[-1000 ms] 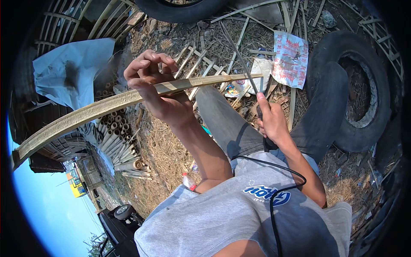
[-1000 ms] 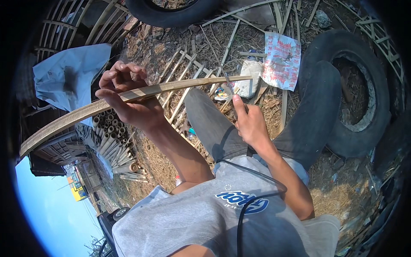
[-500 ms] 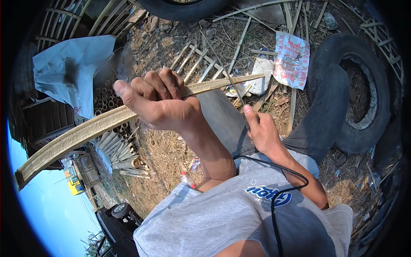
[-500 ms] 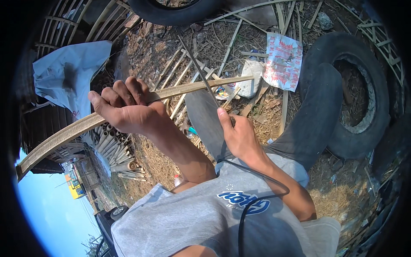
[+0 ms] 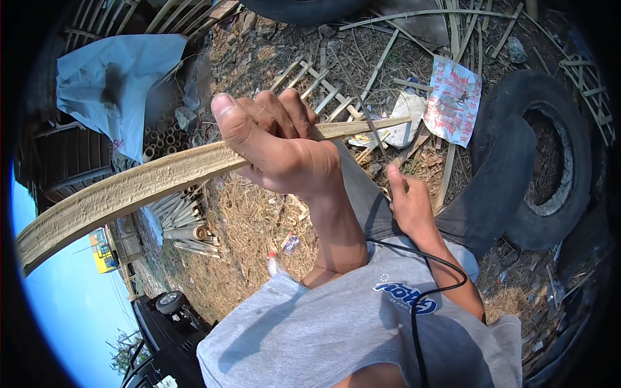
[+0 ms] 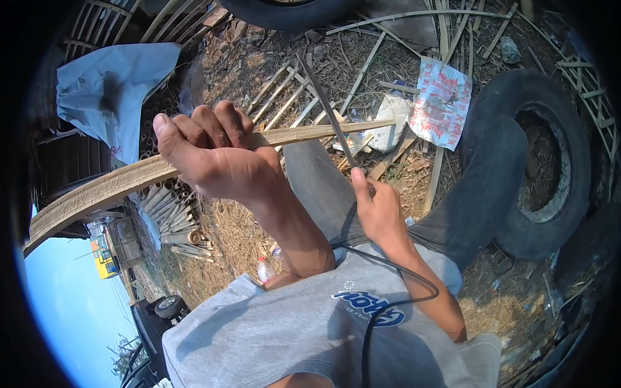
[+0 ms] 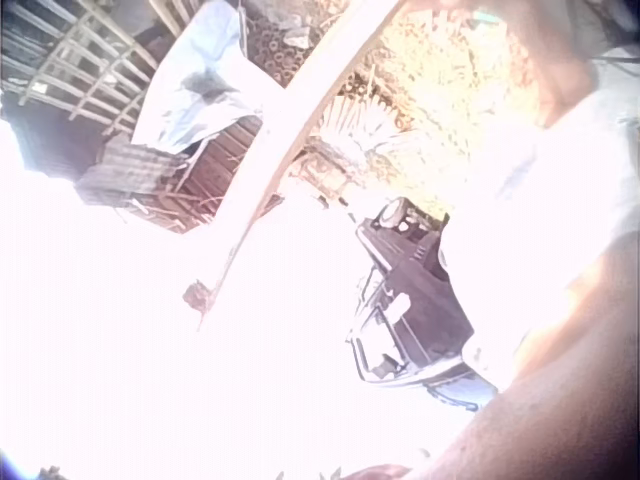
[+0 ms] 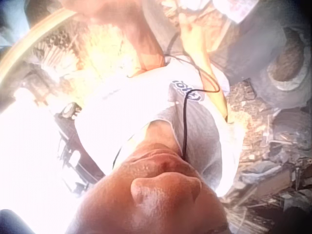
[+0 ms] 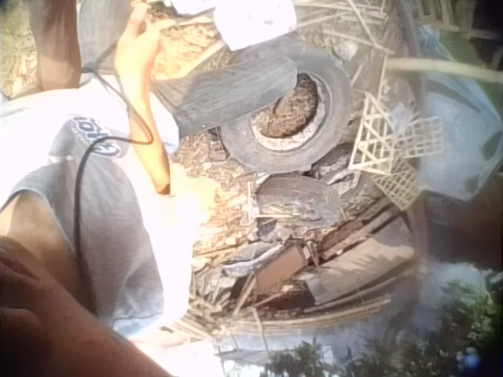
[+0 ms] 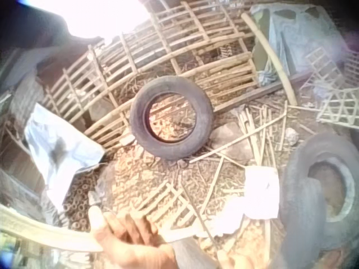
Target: The person shaves and scrapes a long piece of bamboo using a large blade and a smaller tool, then works on a wooden frame on the ground.
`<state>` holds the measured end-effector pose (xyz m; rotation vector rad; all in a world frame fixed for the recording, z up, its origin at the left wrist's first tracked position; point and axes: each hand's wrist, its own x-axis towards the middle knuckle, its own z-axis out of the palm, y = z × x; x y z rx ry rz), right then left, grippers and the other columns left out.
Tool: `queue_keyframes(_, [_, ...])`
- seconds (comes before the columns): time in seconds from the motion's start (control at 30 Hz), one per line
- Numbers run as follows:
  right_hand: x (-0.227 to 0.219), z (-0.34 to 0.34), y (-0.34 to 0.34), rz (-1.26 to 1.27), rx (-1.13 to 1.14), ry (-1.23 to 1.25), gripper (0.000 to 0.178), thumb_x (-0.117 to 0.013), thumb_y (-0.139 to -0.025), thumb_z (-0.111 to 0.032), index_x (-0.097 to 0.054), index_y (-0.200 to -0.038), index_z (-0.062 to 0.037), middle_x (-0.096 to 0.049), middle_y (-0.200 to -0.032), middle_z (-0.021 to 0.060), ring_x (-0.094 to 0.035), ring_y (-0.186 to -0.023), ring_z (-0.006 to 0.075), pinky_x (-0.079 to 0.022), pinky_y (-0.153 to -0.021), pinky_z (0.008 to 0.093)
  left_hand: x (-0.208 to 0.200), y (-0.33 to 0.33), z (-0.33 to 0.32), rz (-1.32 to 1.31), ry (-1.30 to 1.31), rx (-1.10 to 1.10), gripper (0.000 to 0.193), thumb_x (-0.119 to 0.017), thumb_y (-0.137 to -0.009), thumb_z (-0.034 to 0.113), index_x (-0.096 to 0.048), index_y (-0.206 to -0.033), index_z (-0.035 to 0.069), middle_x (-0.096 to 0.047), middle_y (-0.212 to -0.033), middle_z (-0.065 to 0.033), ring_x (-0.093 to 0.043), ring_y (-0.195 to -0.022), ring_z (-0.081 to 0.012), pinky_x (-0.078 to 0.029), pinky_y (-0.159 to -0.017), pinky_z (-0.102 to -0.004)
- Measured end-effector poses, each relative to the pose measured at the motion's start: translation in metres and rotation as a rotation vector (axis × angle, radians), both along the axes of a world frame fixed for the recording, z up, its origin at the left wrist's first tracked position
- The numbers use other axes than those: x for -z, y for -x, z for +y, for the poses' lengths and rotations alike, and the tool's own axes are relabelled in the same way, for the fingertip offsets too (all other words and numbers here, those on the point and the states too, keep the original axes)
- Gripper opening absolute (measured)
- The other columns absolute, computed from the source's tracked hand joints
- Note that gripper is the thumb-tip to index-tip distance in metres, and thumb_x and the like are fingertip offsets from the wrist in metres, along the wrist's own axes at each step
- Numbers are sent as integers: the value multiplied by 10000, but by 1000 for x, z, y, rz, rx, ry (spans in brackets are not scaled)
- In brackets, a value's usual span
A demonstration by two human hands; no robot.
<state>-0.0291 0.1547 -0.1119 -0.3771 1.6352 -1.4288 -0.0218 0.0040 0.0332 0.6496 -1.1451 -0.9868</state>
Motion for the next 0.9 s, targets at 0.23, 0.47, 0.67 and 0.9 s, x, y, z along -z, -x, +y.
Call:
queue_keyframes(0.23, [-32, 2, 23, -265, -67, -10, 666, -462, -1003, -544, -487, -602, -13, -451, -486, 49, -460, -427, 118, -356, -430, 336, 5, -20, -12, 27, 25, 43, 456, -425, -1013, 301, -225, -619, 189, -173, -486, 48, -140, -392, -74, -136, -369, -230])
queue_keyframes(0.47, [-5, -8, 19, -222, -232, -185, 726, -430, -988, -599, -554, -627, 18, -510, -498, 81, -534, -497, 170, -437, -536, 363, 9, -22, -10, 102, 54, 81, 469, -425, -1014, 304, -236, -600, 190, -187, -452, 44, -132, -335, -46, -147, -293, -204])
queue_keyframes(0.67, [6, -4, 7, 66, -105, -55, 678, -474, -996, -520, -634, -785, 103, -485, -516, 138, -542, -560, 245, -447, -604, 392, 7, -25, 3, 110, 84, 306, 475, -475, -990, 300, -253, -582, 202, -224, -458, 56, -165, -364, -52, -155, -334, -214])
queue_keyframes(0.9, [-18, -14, 3, 57, -142, -62, 689, -466, -996, -534, -623, -753, 91, -501, -529, 213, -503, -528, 279, -439, -605, 444, 10, -33, -6, 26, 91, 95, 484, -478, -990, 319, -265, -569, 212, -222, -436, 60, -152, -357, -55, -148, -317, -201])
